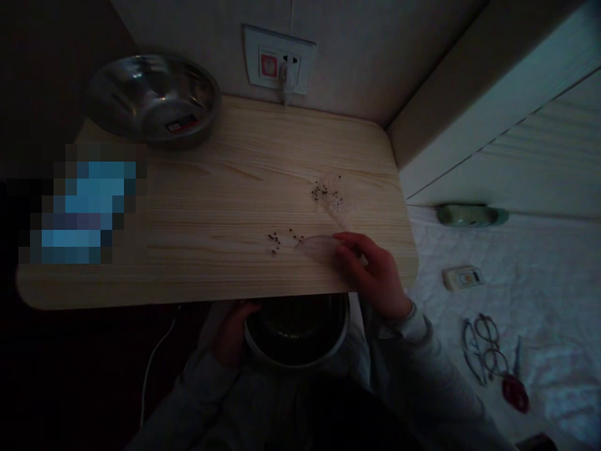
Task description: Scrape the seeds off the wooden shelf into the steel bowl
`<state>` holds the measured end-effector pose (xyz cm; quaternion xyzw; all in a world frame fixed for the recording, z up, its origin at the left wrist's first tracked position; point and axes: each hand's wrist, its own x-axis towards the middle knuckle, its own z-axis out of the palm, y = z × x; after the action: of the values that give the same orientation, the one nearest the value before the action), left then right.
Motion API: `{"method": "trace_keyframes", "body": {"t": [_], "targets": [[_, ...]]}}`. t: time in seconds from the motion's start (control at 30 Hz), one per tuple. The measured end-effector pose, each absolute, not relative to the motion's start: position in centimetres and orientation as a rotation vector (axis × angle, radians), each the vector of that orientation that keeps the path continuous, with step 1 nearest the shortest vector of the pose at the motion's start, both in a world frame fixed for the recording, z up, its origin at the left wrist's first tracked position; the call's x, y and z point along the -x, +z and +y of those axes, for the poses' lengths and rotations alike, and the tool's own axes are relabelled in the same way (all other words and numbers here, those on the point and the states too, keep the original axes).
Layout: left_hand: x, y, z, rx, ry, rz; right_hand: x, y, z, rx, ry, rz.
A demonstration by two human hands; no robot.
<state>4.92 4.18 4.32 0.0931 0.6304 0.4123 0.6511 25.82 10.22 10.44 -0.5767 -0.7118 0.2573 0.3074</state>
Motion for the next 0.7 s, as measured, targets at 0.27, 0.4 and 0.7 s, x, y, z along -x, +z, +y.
{"method": "trace_keyframes", "body": {"t": [0.27,0.4,0.7], "targets": [[-4.5,4.6,4.2,-0.110,0.899,1.382,-26.1,9.5,12.3,1.580,0.585,-1.849],[-4.3,4.3,4.1,-0.096,0.909,1.407,-25.8,9.7,11.5,1.566,0.681,-1.895],[-4.5,4.6,4.3,-0.115,0.945,1.417,-26.0,10.4,10.3,1.563,0.719,-1.866]]}}
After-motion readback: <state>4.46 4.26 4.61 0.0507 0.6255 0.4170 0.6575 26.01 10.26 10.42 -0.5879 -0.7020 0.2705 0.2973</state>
